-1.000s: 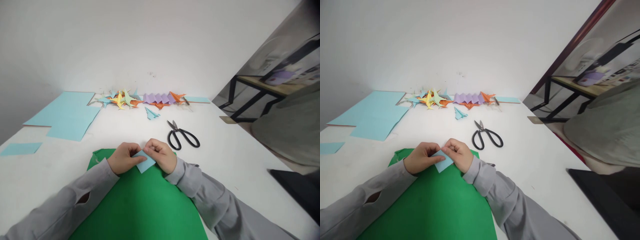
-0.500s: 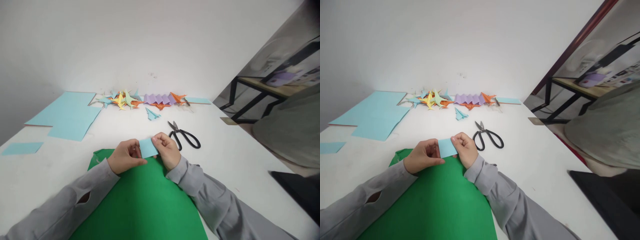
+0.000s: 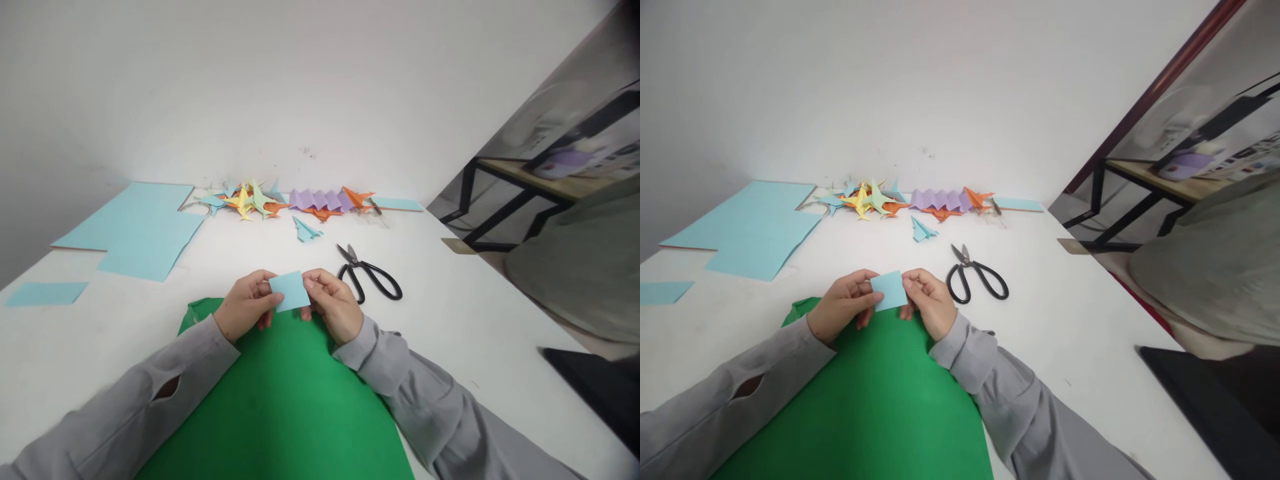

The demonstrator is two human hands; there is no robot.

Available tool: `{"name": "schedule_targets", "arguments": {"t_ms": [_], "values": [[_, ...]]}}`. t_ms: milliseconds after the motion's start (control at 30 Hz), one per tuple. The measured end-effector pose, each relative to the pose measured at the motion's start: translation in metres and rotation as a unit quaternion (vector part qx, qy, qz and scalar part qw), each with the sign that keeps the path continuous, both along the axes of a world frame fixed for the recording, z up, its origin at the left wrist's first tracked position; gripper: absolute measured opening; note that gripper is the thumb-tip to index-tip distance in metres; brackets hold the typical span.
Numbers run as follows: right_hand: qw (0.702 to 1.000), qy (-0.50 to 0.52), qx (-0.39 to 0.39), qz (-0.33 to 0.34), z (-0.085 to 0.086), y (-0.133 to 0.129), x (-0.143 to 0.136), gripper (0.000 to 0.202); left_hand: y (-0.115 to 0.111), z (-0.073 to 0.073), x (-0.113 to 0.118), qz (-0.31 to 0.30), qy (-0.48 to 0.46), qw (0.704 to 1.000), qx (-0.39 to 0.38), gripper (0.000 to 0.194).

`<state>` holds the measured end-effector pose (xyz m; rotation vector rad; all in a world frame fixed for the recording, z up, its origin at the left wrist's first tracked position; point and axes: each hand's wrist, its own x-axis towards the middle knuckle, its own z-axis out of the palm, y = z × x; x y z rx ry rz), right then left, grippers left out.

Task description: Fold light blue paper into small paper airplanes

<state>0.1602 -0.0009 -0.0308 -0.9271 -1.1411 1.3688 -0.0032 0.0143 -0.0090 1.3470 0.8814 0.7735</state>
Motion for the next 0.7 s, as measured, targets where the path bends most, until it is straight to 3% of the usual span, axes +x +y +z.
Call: {"name": "schedule_targets", "arguments": {"t_ms": [233, 433, 700], "values": [[0.999, 0.031, -0.001, 0.030, -0.0012, 0.0010, 0.0015, 0.022, 0.0011, -0.0014, -0.0021, 0.013, -0.047, 0.999, 0.010, 0.057], [0.999, 0.026, 0.000, 0.028, -0.0032, 0.0017, 0.0021, 0.022, 0.0017, -0.0047, -0.0011, 0.035, -0.012, 0.999, 0.007, 0.027], [0.999, 0.035, -0.007, 0.025, -0.0018, 0.0011, 0.0014, 0.021, 0.0019, -0.0041, -0.0012, 0.043, -0.012, 0.999, 0.001, 0.025]]}}
